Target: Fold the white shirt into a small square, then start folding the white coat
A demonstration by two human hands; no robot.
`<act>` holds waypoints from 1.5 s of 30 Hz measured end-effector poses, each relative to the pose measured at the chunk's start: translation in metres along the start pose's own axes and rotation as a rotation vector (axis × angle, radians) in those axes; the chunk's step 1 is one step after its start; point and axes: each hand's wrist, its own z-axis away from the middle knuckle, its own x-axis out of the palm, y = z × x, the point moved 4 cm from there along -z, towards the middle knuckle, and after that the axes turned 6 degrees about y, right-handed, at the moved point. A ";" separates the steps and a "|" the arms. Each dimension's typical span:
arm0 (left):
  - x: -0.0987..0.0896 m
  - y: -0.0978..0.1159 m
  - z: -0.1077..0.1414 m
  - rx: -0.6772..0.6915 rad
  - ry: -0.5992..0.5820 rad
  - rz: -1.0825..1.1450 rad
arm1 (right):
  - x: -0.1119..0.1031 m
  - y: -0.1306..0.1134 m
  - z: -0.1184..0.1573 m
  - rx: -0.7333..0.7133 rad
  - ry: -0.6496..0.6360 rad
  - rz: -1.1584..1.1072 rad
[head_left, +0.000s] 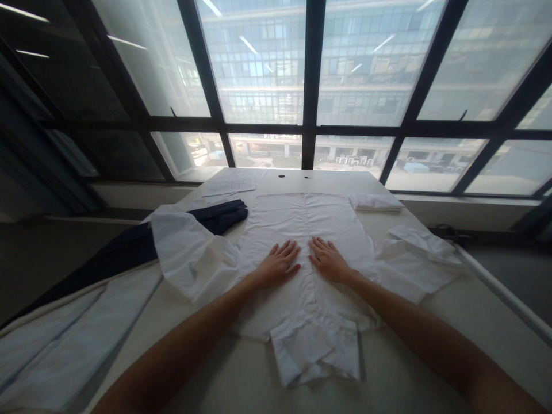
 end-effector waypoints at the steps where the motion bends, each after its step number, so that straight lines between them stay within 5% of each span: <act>1: 0.000 -0.001 0.000 0.003 0.007 0.001 | 0.000 0.000 0.000 -0.001 0.000 -0.001; 12: -0.002 -0.003 0.000 -0.002 0.045 -0.026 | -0.008 -0.005 0.022 -0.020 0.021 0.024; 24: 0.005 -0.014 -0.006 -0.011 0.053 -0.031 | -0.042 0.029 0.085 0.040 -0.055 0.052; 33: 0.005 -0.020 -0.008 -0.002 0.097 -0.059 | -0.056 0.038 0.085 0.052 0.050 -0.156; 38: 0.010 -0.025 -0.009 0.023 0.114 -0.059 | -0.113 0.113 0.069 0.186 0.418 -0.122; 45: 0.008 -0.025 -0.009 0.003 0.102 -0.065 | -0.176 0.255 0.105 0.656 0.536 0.117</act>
